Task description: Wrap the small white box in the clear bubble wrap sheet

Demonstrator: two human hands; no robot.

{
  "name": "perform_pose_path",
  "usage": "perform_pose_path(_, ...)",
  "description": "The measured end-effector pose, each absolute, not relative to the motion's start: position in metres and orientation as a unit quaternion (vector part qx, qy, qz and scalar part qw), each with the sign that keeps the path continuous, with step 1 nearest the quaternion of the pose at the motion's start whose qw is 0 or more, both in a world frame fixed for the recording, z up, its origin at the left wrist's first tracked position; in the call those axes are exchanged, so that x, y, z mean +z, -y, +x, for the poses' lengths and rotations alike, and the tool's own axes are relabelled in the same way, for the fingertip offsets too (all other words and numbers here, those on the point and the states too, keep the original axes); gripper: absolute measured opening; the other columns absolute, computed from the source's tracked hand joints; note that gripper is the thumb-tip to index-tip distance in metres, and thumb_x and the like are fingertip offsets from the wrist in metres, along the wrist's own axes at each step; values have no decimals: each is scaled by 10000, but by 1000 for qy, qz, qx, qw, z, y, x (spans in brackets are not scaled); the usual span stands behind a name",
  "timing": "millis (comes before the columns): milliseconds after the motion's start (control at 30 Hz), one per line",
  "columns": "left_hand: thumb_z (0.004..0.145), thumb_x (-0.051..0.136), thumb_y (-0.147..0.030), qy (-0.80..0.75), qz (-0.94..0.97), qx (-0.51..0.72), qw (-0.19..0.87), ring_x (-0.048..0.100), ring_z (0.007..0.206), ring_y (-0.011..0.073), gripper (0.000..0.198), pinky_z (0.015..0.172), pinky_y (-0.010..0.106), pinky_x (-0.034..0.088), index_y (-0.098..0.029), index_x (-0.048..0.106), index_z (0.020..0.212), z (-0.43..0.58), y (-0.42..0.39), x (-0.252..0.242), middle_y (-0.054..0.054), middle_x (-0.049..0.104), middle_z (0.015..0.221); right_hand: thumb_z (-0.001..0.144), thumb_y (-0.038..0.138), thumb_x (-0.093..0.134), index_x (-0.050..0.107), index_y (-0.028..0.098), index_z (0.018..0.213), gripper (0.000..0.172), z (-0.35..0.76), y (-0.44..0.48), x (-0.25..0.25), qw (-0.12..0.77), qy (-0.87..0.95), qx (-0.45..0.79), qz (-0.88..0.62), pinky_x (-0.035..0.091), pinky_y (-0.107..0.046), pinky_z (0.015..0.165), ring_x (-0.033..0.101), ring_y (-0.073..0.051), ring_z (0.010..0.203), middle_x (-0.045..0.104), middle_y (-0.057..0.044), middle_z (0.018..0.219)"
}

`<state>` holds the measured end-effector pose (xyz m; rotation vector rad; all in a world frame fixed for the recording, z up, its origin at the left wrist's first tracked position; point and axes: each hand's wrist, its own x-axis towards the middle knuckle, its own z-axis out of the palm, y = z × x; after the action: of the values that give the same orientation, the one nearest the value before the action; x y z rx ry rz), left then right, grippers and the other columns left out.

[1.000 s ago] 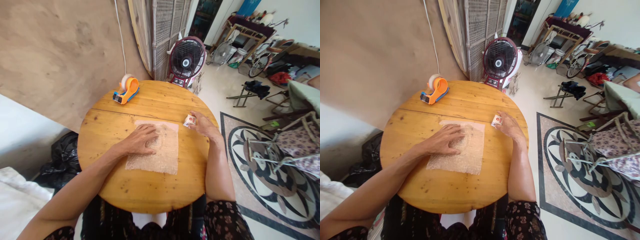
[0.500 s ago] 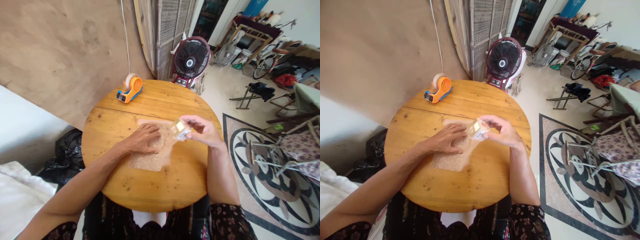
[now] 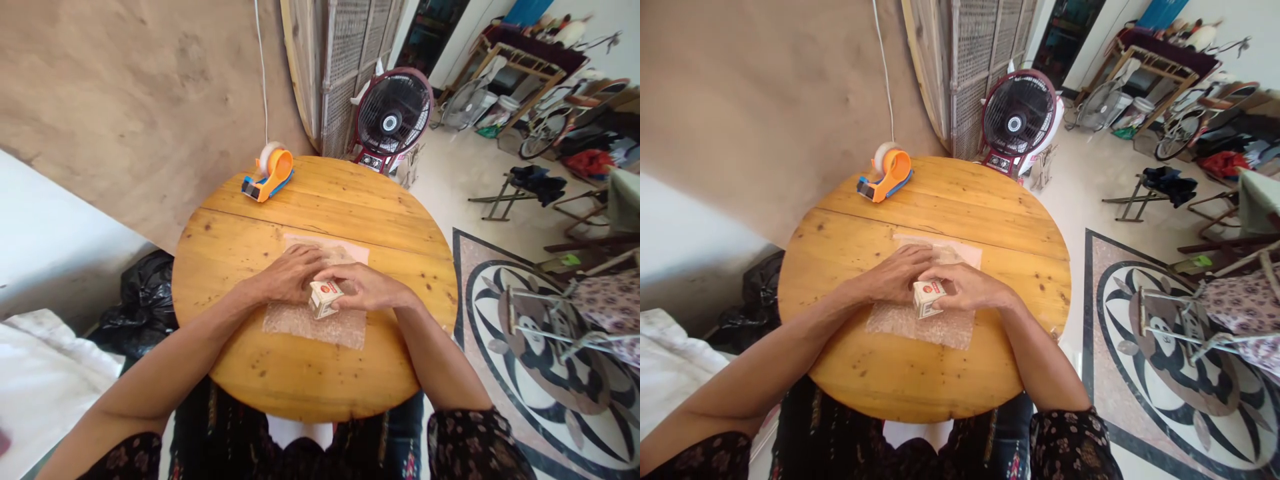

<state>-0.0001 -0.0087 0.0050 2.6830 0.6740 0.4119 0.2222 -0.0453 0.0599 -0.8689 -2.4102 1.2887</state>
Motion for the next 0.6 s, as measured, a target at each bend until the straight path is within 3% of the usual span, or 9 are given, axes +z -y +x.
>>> perform_pose_path(367,708,665,-383,-261,932,163,191,409,1299,322,764,1083,467,294,-168,360,1375,0,10,2,149,481,1376,761,253,695,597,256,1210,459,235,37,55,121,810,472,-327,446,-334,944,599,-198,1054,653,0,1148)
perform_pose_path(600,679,701,-547,-273,926,153,209,411,1288,362,892,1057,496,316,-154,329,1388,0,10,3,183,461,1380,751,263,696,602,231,1184,444,234,32,51,174,814,410,-373,431,-357,972,588,-219,1094,645,-26,1185)
